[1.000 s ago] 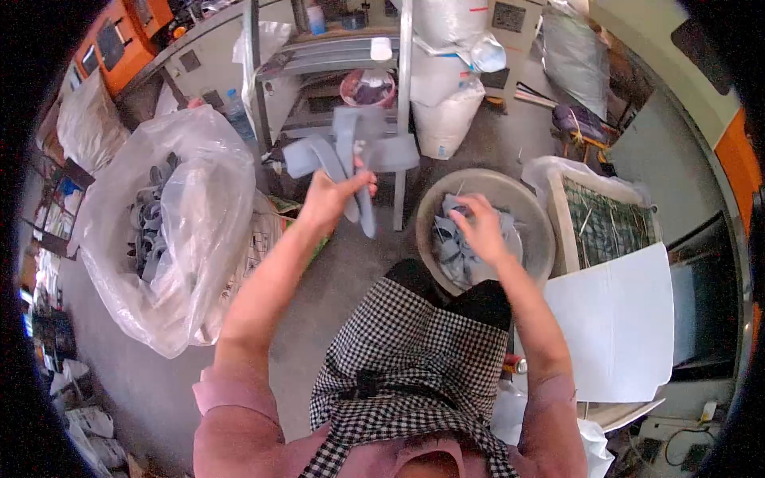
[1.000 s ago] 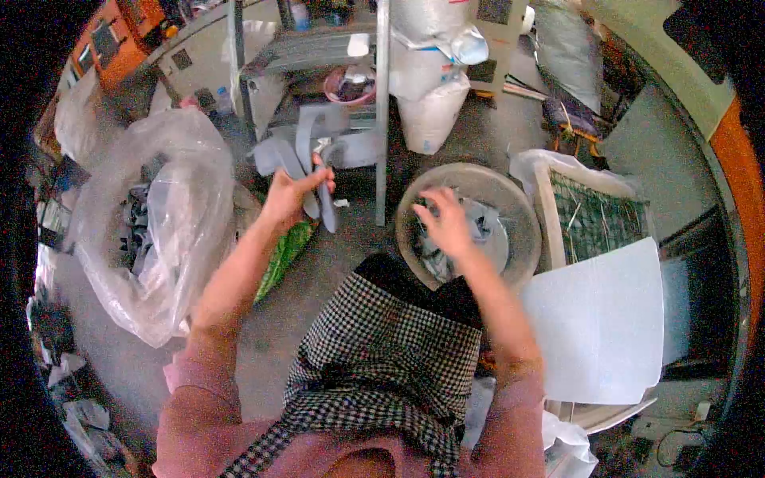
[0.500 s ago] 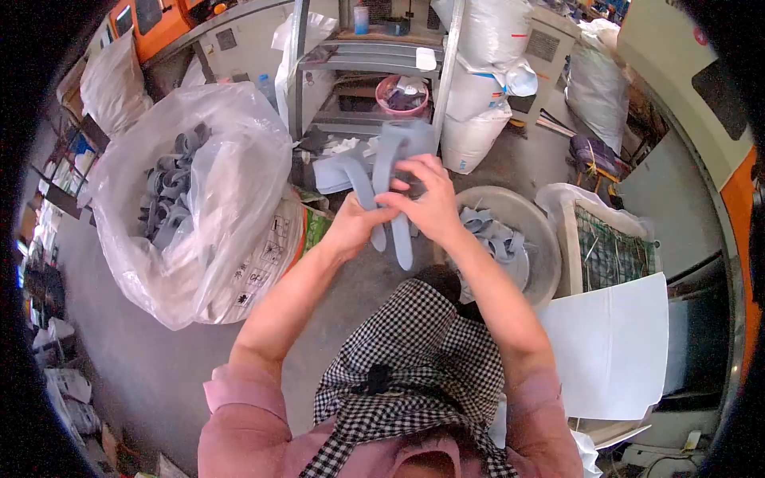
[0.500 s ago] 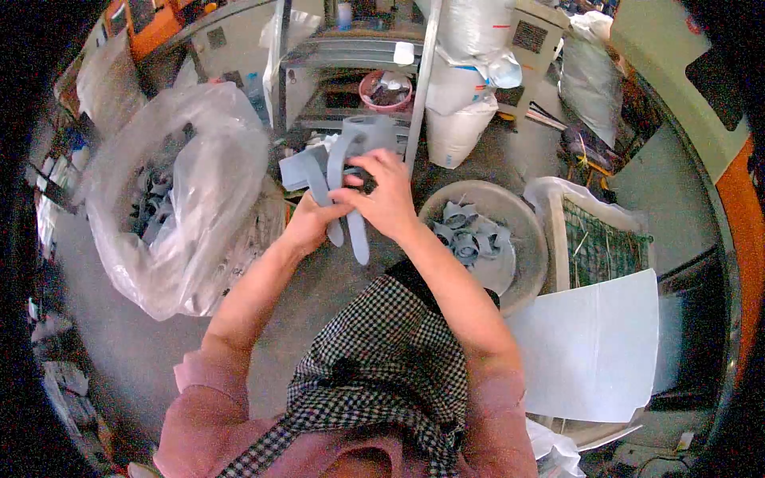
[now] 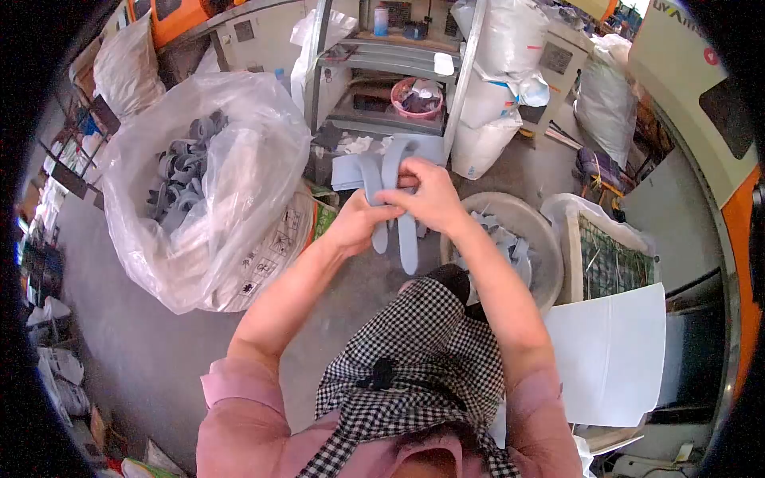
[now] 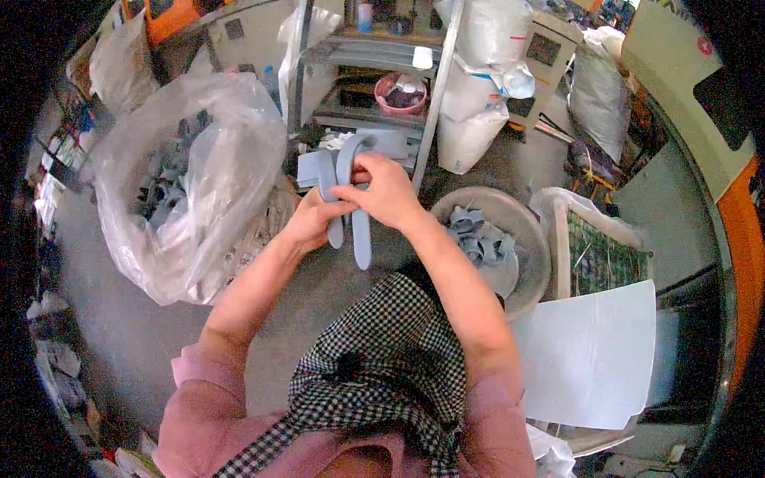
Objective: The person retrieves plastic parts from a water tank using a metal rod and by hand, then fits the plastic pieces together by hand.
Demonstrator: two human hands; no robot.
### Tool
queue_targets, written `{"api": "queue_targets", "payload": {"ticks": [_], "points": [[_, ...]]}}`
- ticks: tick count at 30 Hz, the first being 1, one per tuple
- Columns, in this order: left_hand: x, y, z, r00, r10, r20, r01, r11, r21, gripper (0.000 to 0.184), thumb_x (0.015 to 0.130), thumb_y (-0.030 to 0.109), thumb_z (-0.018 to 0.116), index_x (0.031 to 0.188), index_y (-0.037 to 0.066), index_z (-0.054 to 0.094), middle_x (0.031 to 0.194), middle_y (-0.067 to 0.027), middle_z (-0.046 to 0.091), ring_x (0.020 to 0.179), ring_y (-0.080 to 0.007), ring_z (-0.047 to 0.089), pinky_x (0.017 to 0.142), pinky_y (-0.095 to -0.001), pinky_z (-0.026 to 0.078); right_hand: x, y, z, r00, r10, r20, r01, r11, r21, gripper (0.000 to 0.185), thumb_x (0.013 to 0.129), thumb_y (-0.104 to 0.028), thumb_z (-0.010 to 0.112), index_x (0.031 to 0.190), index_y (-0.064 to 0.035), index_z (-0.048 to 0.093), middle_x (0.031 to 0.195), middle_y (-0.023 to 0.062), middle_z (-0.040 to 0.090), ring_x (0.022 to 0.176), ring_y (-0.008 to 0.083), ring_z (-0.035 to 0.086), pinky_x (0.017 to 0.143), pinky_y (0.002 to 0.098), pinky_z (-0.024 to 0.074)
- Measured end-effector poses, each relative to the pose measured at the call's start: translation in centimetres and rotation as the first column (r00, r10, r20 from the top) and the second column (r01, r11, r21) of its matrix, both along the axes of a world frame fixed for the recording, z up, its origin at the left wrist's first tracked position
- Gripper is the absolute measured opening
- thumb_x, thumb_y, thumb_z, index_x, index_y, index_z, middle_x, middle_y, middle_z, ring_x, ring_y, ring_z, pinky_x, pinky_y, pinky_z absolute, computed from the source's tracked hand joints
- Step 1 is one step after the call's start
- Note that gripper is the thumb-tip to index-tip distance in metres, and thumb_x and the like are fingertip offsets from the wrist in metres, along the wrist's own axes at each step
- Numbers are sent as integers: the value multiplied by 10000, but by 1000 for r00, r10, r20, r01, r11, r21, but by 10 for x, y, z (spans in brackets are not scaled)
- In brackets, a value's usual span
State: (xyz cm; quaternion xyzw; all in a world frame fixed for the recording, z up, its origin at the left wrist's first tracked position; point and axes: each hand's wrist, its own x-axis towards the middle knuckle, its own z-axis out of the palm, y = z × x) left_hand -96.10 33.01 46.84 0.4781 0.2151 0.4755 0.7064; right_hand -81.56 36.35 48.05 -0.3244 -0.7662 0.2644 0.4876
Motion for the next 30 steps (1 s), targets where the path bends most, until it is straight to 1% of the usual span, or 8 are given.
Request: {"api": "queue_targets", "payload": {"ticks": [7,11,13,17,20,26,28,30], "points": [[-4,-2,-5,989,-32,-147,27,999,-39,344,778,-17,561,1115,-44,500,929,-120,609,842,-202,610,772,-323,492,-2,5,-2,899,-274,343,233,960,156,322,766,-346,633,880,-45,629,666,120,610,571,247,611,521,346,472],[-9,-1,-4,998,-46,-40,41,994,-100,355,782,-7,581,1125,-14,493,979,-113,608,893,-229,611,821,-367,497,-12,13,-4,953,-248,176,237,968,84,382,882,-307,518,724,22,629,633,120,630,523,190,623,485,286,476],[-13,2,0,1000,-11,-9,10,995,-102,385,789,14,589,1159,-11,484,988,-124,607,884,-229,615,816,-360,499,-18,10,7,917,-307,-255,168,877,-451,411,912,-321,473,768,28,636,644,100,631,550,161,628,475,267,467],[-42,-3,26,989,124,-82,-127,992,-26,403,808,42,563,1197,8,466,967,-141,618,870,-215,613,796,-334,491,22,17,5,874,-290,-389,200,946,-255,289,941,-199,422,961,50,566,902,120,617,611,198,652,494,247,492],[-83,-3,64,843,410,-348,-344,909,236,436,763,148,594,1179,62,499,977,-118,630,905,-218,599,819,-345,448,78,8,-8,857,-348,-379,284,934,-215,236,948,-119,373,1044,34,524,984,128,587,623,206,652,528,260,514],[-297,91,144,493,806,-327,-684,592,426,437,833,257,595,1185,13,509,1119,-101,582,1020,-201,549,882,-330,423,268,-16,-99,757,-636,-147,617,771,-157,374,737,97,421,1088,12,520,1091,163,557,973,279,587,820,352,483],[-400,160,154,359,852,-381,-770,501,394,468,829,304,604,1170,-7,523,1118,-115,584,1006,-213,558,861,-338,438,320,-53,-112,633,-774,-33,772,634,-49,380,727,72,458,1096,2,518,1114,181,537,1003,294,567,850,385,466],[-432,193,140,109,885,-453,-766,365,529,476,827,310,608,1165,-16,525,1114,-126,584,996,-218,561,853,-342,443,353,-109,-103,326,-883,339,902,397,167,421,699,3,529,1118,-24,510,1168,208,474,1096,332,480,917,422,404]]}}
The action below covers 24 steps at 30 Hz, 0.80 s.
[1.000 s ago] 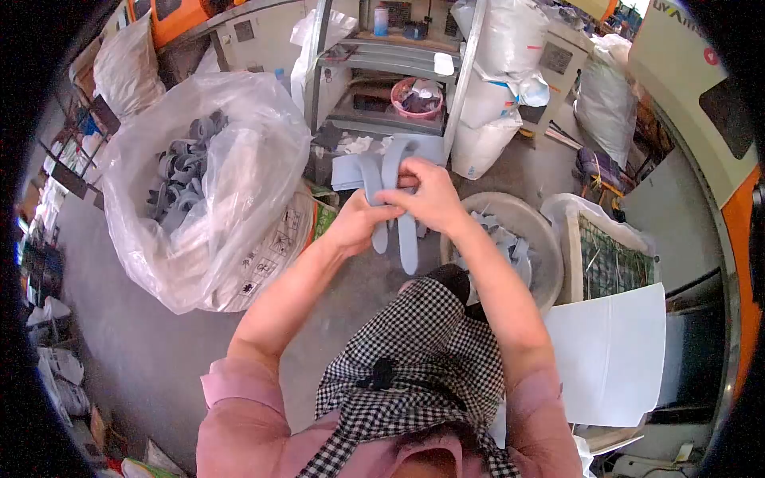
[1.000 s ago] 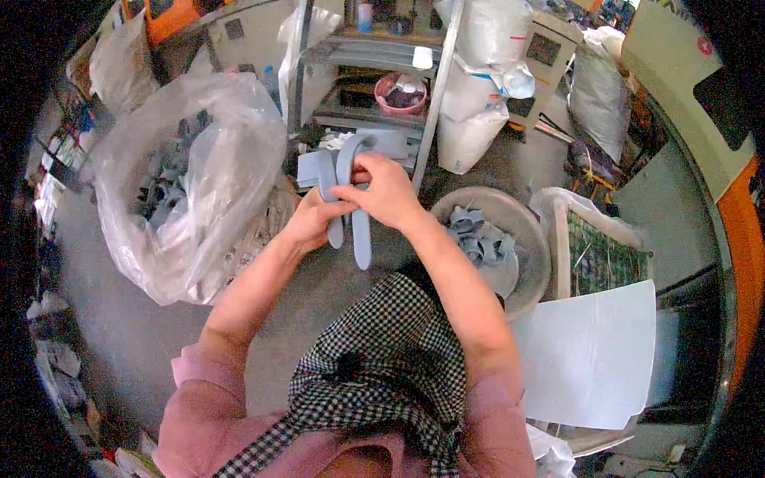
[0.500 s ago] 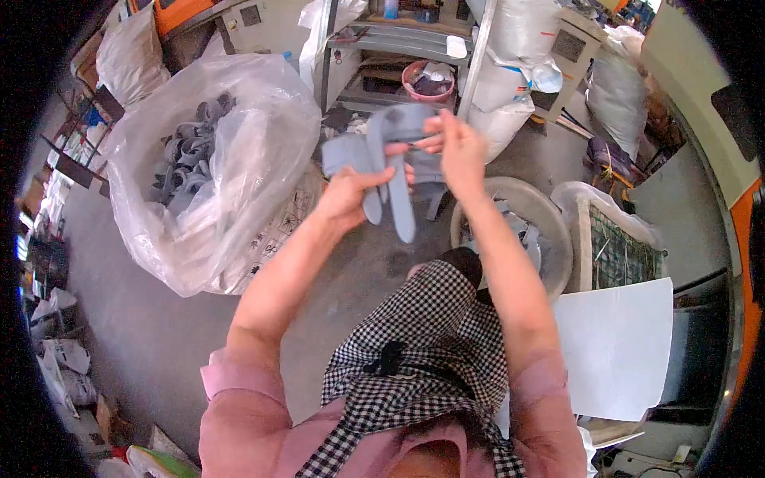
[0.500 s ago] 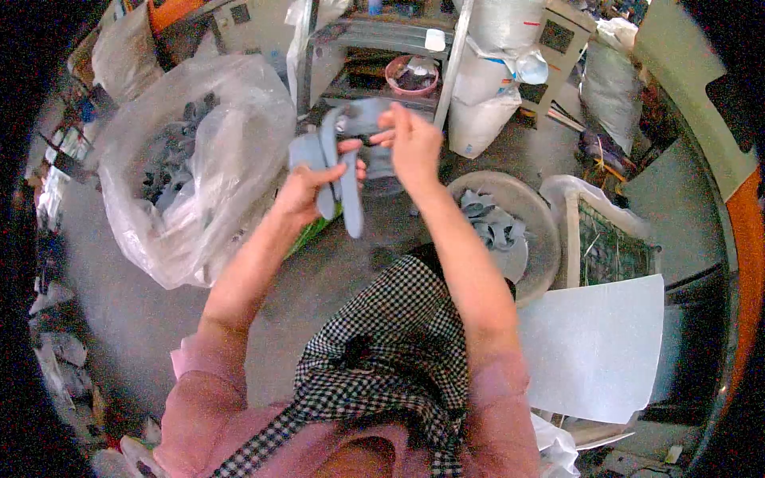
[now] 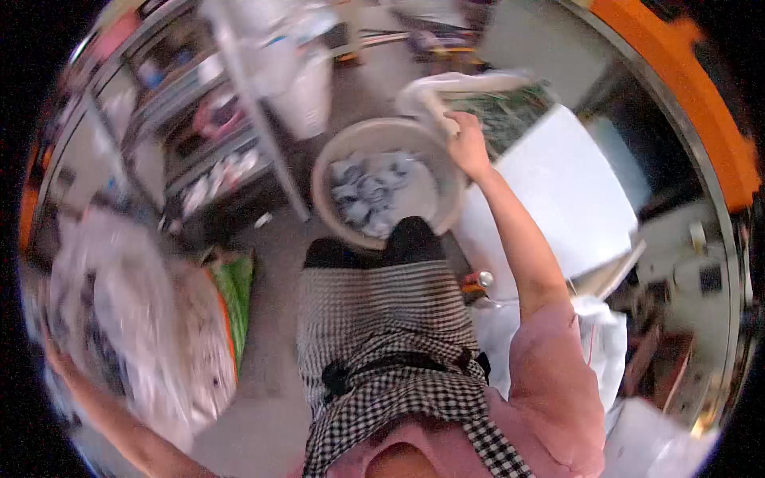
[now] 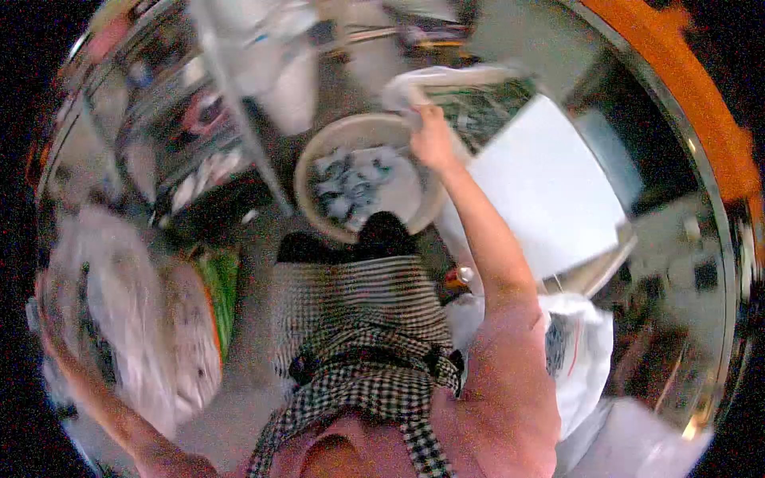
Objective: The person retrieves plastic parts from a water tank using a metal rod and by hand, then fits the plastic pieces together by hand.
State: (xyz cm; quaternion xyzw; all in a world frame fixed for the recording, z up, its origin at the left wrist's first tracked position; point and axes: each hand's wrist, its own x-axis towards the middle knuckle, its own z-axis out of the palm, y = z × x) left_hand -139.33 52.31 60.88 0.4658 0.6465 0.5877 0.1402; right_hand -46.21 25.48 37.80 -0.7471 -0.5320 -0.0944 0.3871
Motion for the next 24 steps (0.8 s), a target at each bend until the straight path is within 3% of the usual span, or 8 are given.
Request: {"api": "queue_targets", "payload": {"ticks": [4,7,9,11,15,19,21,24], "points": [[67,30,-52,929,235,-285,-264,962,-68,493,822,321,617,1154,-32,529,1107,-149,584,976,-229,569,836,-348,453,98,-121,22,756,-570,322,609,792,-29,443,718,-153,598,1141,-62,502,1197,217,436,1125,350,421,886,468,385],[174,47,-129,708,-112,-697,257,960,107,449,827,250,629,1153,-39,519,1103,-181,575,980,-242,564,840,-354,454,160,-228,33,391,-799,456,917,380,-120,518,782,-351,589,1178,-37,475,1202,218,460,1143,372,420,929,528,324],[335,2,-145,730,-347,-589,459,887,47,415,841,200,614,1174,-22,500,1162,-159,537,1059,-231,516,872,-350,435,163,-276,50,236,-844,481,972,214,-103,536,792,-390,584,1177,-33,482,1217,222,456,1150,379,422,937,544,308],[453,-24,-158,592,-631,-502,760,644,87,383,843,117,605,1196,18,492,1186,-114,505,1067,-194,489,890,-315,412,166,-318,54,278,-911,304,873,107,-476,536,844,-424,519,1196,-23,472,1237,200,469,1132,355,457,957,458,338],[675,-166,-131,265,-693,-671,941,337,23,365,783,72,638,1127,42,520,1156,-142,503,1085,-255,483,881,-330,416,172,-366,46,711,-704,4,582,585,-565,587,809,-511,506,1102,-6,558,1099,183,588,1019,348,555,912,480,377],[820,-276,-129,-122,-591,-798,990,-17,-139,426,755,59,633,1154,27,488,1241,-205,392,1167,-372,387,964,-428,338,159,-390,77,557,-820,-131,701,549,-456,615,794,-534,518,1125,-17,548,1121,209,566,1044,348,539,894,399,419],[871,-323,-139,-255,-633,-731,967,-171,-189,507,725,53,654,1191,50,454,1283,-208,349,1199,-377,345,993,-426,302,209,-415,31,404,-902,155,891,350,-288,646,789,-551,520,1144,-12,534,1138,233,547,1046,338,536,891,373,426],[926,-373,-147,-336,-535,-775,940,-236,-245,642,684,50,684,1259,84,400,1304,-197,330,1236,-385,297,1011,-444,278,225,-425,8,673,-684,-282,572,723,-387,659,827,-573,458,1107,15,559,1018,194,599,949,324,564,876,362,432]]}}
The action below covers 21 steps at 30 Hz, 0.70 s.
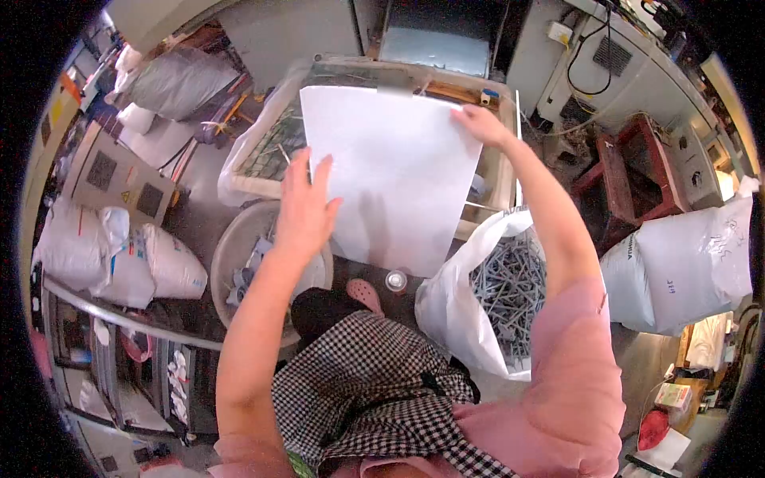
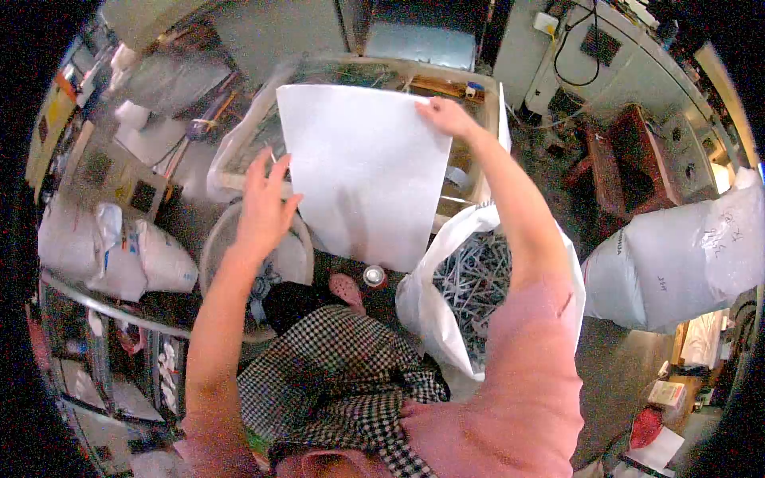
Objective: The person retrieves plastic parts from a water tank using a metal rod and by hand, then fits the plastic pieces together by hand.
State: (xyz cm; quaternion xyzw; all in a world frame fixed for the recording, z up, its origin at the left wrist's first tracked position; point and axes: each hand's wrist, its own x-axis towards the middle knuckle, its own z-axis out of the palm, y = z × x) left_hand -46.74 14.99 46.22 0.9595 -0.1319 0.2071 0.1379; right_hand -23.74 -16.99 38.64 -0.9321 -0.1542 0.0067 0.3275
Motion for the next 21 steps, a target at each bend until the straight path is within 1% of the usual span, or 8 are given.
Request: {"api": "queue_targets", "payload": {"ticks": [2,5,7,9,11,13,15,21], "points": [[23,-25,-1,999,-25,38,24,999,31,708,666,50,696,1291,105,368,1316,-190,316,1245,-387,284,1011,-456,273,-42,15,41,993,89,-83,-91,996,-23,662,848,-567,427,1100,29,566,992,170,613,920,296,576,869,353,438],[41,-40,-4,994,-66,91,57,993,105,870,617,47,723,1361,150,283,1354,-167,273,1273,-368,249,1017,-506,231,-67,16,58,881,340,-328,-230,915,330,640,886,-551,363,1041,22,601,948,120,631,836,219,590,813,321,462],[44,-48,-3,996,-68,59,56,982,181,790,602,49,720,1306,136,373,1297,-148,349,1239,-344,309,1021,-519,202,-62,12,58,516,652,-556,-224,729,647,623,894,-559,332,985,-16,623,918,93,638,798,172,593,761,297,472],[43,-44,-16,993,-98,72,84,981,175,693,605,57,713,1236,123,433,1219,-131,403,1198,-326,354,1012,-508,210,-36,4,40,507,640,-578,-193,737,648,534,903,-513,363,964,-58,634,912,93,639,775,161,597,740,289,476],[35,-41,-21,989,-117,88,107,987,120,485,614,80,697,1068,96,525,1062,-100,473,1111,-292,429,984,-484,236,6,-7,-24,704,261,-660,-347,938,1,470,867,-459,473,1087,-64,602,934,125,643,778,209,607,699,348,484],[21,-39,-20,990,-110,91,104,992,68,373,622,94,688,971,82,557,983,-85,489,1065,-275,459,965,-470,253,19,-15,-97,832,127,-540,-466,686,-558,421,782,-403,597,1028,-63,625,908,116,646,756,243,606,662,394,479],[9,-35,-26,977,-182,114,173,981,86,290,624,91,674,890,74,557,915,-76,490,1019,-260,486,943,-466,262,23,-39,-187,779,166,-605,-605,452,-655,418,732,-377,639,966,-32,635,863,116,639,737,274,602,660,422,477],[1,-26,-29,974,-159,161,163,987,-13,133,675,78,625,797,69,574,839,-40,499,914,-213,545,941,-463,246,-1,-46,-232,628,-31,-778,-630,567,-531,349,771,-302,609,1020,-60,578,924,151,618,818,285,602,713,410,471]]}}
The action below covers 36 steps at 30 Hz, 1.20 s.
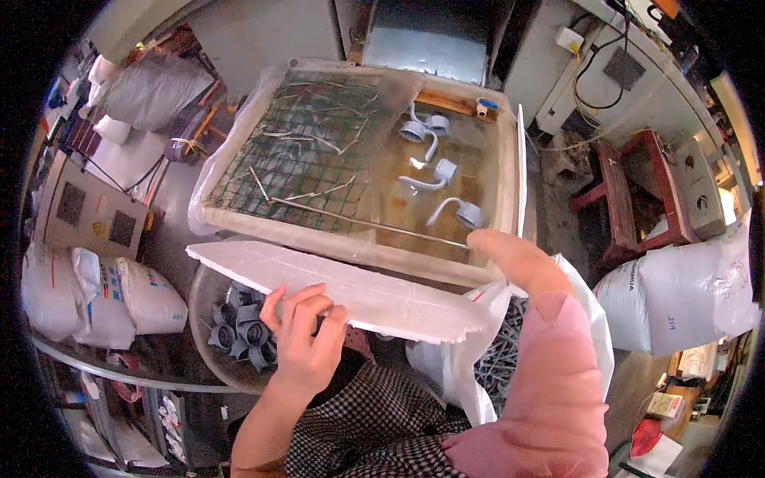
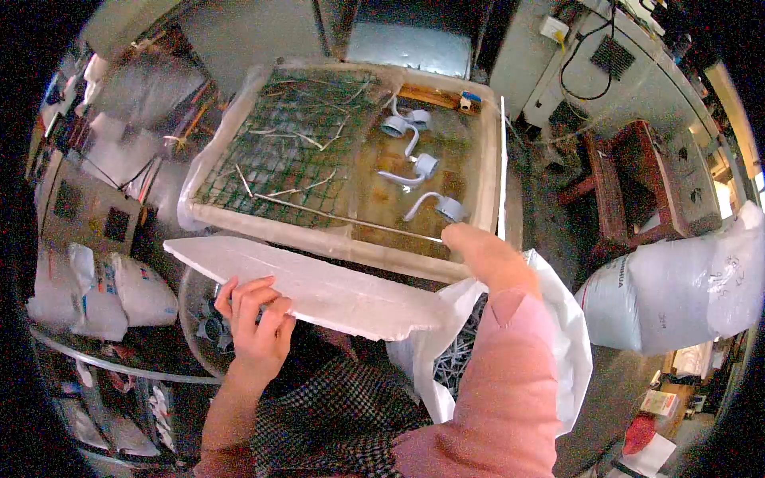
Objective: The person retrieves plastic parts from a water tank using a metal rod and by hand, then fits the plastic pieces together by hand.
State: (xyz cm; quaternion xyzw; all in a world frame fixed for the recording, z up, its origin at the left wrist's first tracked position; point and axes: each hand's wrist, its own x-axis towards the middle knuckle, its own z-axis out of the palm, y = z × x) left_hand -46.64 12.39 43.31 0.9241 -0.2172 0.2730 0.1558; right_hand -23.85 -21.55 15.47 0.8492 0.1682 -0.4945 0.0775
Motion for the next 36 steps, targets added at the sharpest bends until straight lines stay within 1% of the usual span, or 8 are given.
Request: {"api": "queue_targets", "payload": {"ticks": [5,8,13,15,16,20,26,36], "points": [[3,4,0,1000,-3,2,3,1000,25,193,647,55,637,825,72,563,864,-53,505,944,-237,541,942,-474,254,10,5,50,988,-154,31,143,962,234,318,809,-290,562,1031,-62,553,935,162,610,834,304,596,719,425,465],[7,1,6,1000,-8,-8,8,999,41,246,626,20,638,848,76,546,885,-64,510,961,-255,536,944,-479,260,-10,-18,152,898,-148,415,-104,844,526,292,881,-285,460,1071,-72,519,925,191,593,872,347,570,757,437,451],[14,-4,6,1000,-15,24,15,1000,18,233,637,40,650,842,76,545,890,-56,497,927,-225,519,941,-462,269,-88,-96,303,687,-349,638,-25,865,501,286,850,-280,527,1054,-97,607,908,156,634,842,331,602,745,398,477],[12,-8,8,999,-18,46,17,1000,5,220,646,52,657,839,69,551,871,-49,489,899,-212,516,926,-456,287,-121,-134,338,611,-526,592,157,814,560,281,838,-228,573,1065,-67,609,881,176,636,777,242,617,733,324,463],[11,-10,9,999,-22,44,22,1000,0,220,646,52,657,839,69,551,871,-49,489,899,-212,516,926,-456,287,-135,-161,344,595,-543,592,69,769,636,278,843,-207,566,1071,-53,605,828,173,638,716,196,596,695,313,460],[12,-16,2,997,-33,74,32,999,10,212,656,42,648,842,60,548,856,-61,491,902,-223,517,917,-456,307,-190,-194,393,486,-593,642,343,805,484,262,826,-175,569,1046,-43,619,764,162,637,654,206,597,652,330,467],[15,-21,-9,993,-88,74,87,996,5,219,648,30,644,836,72,539,832,-55,486,871,-222,514,929,-450,295,-196,-209,353,600,-384,702,358,913,194,242,803,-270,577,993,-140,651,887,158,637,828,337,610,736,405,485],[9,-13,-10,998,-35,45,37,998,-41,217,638,20,645,816,76,535,848,-53,497,886,-221,513,934,-447,289,-145,-172,245,585,-526,618,427,847,317,259,828,-300,538,976,-121,654,935,181,625,869,333,605,791,403,484]]}}
